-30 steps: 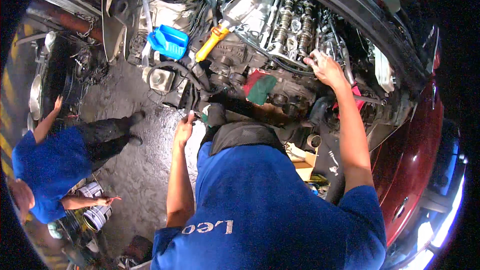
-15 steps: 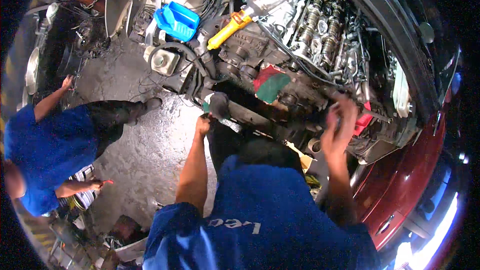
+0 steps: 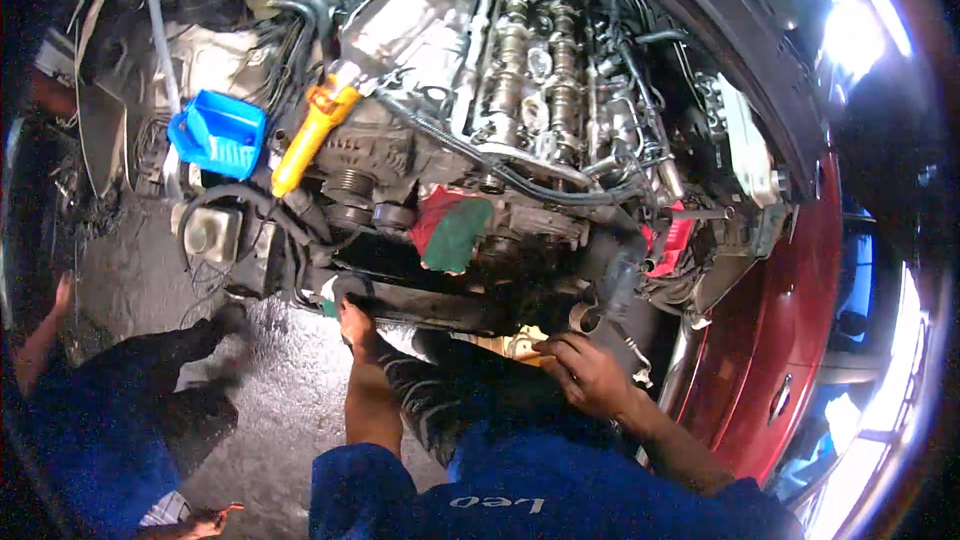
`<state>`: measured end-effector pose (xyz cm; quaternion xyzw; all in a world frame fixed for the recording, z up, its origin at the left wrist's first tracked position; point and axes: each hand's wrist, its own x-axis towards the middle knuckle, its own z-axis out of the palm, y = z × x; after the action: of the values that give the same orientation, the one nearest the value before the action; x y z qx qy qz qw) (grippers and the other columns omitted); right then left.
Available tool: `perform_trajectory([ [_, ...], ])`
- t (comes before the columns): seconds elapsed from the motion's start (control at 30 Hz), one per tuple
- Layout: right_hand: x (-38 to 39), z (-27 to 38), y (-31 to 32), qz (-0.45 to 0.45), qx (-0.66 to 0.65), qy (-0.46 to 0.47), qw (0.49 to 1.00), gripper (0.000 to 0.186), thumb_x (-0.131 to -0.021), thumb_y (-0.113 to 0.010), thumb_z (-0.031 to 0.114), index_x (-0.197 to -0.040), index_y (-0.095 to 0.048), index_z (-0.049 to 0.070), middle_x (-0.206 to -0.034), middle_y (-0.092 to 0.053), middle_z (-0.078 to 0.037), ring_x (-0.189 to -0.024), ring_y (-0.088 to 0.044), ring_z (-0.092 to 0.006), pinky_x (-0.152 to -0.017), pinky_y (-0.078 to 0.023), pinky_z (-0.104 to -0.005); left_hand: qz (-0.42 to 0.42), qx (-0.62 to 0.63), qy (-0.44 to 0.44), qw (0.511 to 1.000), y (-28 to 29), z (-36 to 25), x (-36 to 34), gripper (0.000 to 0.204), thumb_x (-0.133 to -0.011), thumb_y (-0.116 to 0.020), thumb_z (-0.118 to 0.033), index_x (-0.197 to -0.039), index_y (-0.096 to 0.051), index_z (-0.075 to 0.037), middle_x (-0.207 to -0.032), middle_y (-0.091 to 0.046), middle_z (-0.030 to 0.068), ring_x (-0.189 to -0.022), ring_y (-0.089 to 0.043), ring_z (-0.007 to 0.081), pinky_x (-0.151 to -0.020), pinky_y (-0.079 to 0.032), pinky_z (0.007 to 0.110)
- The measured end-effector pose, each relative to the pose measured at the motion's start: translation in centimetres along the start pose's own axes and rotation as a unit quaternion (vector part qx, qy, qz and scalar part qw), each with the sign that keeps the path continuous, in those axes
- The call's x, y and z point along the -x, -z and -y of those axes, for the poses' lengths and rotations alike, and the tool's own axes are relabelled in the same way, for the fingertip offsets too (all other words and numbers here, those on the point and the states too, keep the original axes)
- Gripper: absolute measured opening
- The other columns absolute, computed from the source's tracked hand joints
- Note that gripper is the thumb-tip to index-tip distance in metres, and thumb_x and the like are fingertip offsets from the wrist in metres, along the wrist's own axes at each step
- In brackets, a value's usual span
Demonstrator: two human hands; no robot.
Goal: The person works on an open vehicle engine by hand and using a tool, reaching into the engine block, handling a small blue component, and placing a metal part onto the assembly.
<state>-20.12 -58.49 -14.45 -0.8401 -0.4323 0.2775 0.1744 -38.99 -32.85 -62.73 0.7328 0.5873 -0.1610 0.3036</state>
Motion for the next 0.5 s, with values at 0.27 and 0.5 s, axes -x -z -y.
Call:
perform_trajectory([
  [0.27, -0.8, 0.1, -3.6, -0.006, -0.080, 0.026, 0.996, 0.039, -0.097, -0.057, 0.034, -0.125, -0.056, 0.008, -0.118, -0.059, -0.022, -0.112, -0.057, -0.0406, -0.096, -0.048, -0.0456, 0.051, 0.478, -0.039, 0.876, 16.2, -3.1, 14.8, 0.052, -0.090, -0.059, -0.020, -0.135, -0.050, 0.005, -0.134, -0.054, 0.0130, -0.119, -0.053, 0.0242, -0.102, -0.041, 0.036],
  [0.5, -4.9, 8.1, -1.5, -0.032, -0.281, 0.128, 0.951, 0.083, -0.089, -0.065, 0.045, -0.154, -0.023, 0.016, -0.157, -0.006, -0.028, -0.144, -0.019, -0.0449, -0.118, -0.024, -0.0485, 0.292, 0.695, -0.129, 0.644, 28.2, -9.4, 33.3, 0.087, -0.091, -0.053, -0.063, -0.153, -0.023, -0.009, -0.152, -0.032, 0.0113, -0.138, -0.035, 0.0260, -0.114, -0.031, 0.042],
])
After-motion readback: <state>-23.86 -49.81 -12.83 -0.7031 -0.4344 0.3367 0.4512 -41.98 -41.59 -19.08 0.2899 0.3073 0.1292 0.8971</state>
